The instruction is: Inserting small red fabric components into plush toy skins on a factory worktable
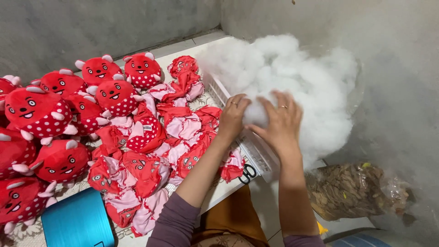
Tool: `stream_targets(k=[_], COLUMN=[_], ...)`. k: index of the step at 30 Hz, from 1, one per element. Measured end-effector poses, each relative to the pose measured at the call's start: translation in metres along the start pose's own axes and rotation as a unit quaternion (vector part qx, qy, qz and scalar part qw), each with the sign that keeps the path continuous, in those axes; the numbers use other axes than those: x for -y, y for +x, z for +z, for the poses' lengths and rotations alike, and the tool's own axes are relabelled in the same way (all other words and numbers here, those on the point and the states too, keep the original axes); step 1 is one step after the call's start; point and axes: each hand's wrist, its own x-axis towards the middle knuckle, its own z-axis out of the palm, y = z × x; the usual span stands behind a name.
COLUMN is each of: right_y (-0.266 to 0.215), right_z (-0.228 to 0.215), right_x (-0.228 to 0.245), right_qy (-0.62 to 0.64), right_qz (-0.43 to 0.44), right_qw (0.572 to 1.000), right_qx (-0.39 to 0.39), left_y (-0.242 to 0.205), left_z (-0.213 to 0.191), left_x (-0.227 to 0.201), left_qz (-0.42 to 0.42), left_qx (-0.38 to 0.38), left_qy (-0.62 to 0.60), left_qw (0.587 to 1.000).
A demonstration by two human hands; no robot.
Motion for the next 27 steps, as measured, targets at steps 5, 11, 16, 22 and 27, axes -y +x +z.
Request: stream_targets(k=[5,11,16,22,27], right_y=[0.004,-0.004,-0.002,0.000,0.001], right_z=[0.014,0.108,0.120,0.124,0.148], right_x=[-0.014,-0.018,0.015,0.051,0.084], right_qy=[0.013,0.022,0.041,0.059,0.091], right_qz=[0.107,0.016,0.003,-0.039,-0.053], right_qw=[0.987,0.992,0.983,0.979,0.989], right_qx=[0.115,-0.122,-0.180,-0.190,-0.101], left_y=[-0.012,-0.001,-0.011,-0.025,-0.054], left_z=[0.023,-0.034,-0.035,-0.070,-0.097], left_x=[0.035,-0.002,0.024,0.042,0.076], left_qz=[0.005,0.049,0.098,0.075,0.025], left_qx=[-0.030,-0.072,-0.105,-0.171,-0.164], left_qy=[0.021,0.024,0.088,0.123,0.169], left_qw=[0.999,0.996,0.986,0.975,0.972])
